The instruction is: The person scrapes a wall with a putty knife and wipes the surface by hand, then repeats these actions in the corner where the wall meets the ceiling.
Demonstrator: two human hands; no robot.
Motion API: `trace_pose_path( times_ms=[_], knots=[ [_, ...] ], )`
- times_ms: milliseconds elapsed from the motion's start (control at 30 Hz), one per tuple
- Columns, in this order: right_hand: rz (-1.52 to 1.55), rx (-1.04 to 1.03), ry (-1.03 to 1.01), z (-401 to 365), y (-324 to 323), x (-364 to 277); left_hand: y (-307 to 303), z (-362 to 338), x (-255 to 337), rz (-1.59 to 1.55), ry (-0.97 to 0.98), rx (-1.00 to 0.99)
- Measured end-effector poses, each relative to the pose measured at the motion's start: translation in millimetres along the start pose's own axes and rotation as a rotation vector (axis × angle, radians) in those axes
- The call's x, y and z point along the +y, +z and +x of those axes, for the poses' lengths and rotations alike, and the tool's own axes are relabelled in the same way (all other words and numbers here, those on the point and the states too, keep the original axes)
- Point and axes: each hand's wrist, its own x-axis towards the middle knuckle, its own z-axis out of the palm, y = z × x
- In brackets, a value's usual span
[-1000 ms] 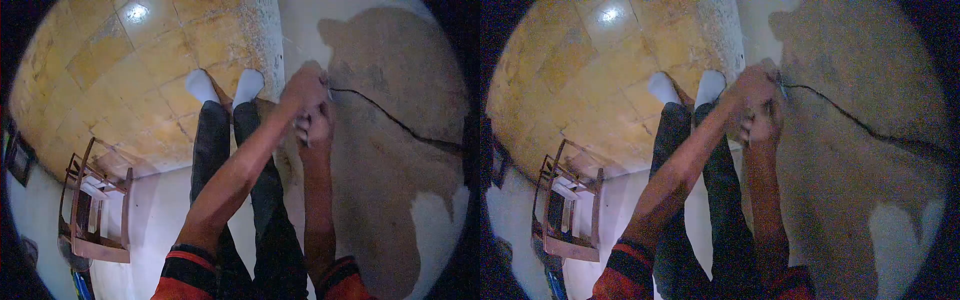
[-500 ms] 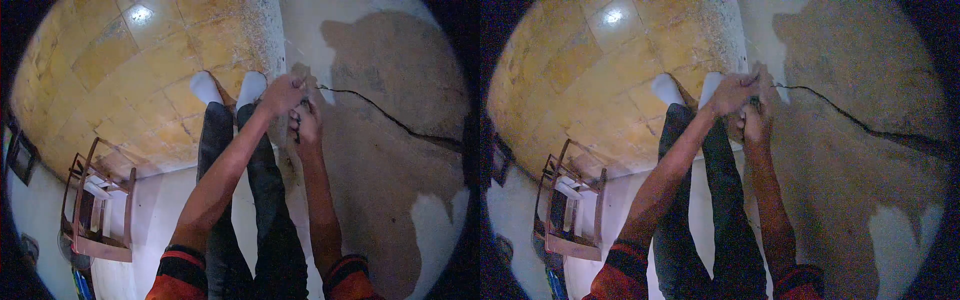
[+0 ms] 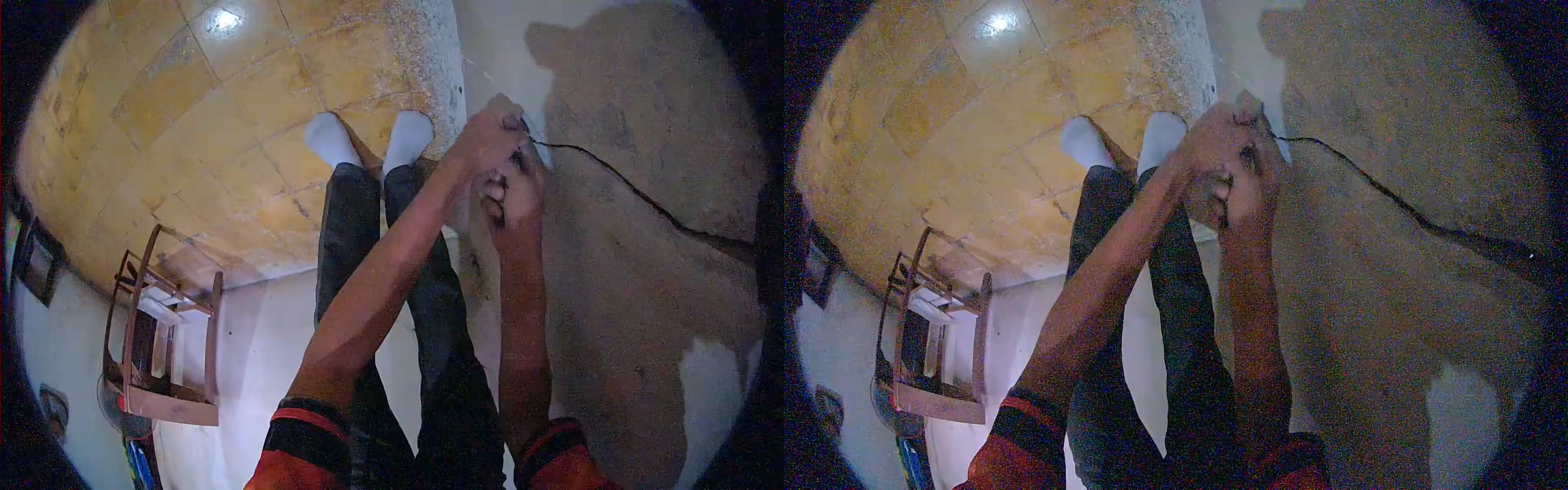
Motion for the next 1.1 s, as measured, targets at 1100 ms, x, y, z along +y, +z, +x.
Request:
trace_pose_path(
  times_ms=[1100],
  knots=[
    [0.033,-0.039,-0.039,34.2,-4.6,29.7,-4.5,21.9,-16.5,-0.028,0.105,0.026]
  ],
)
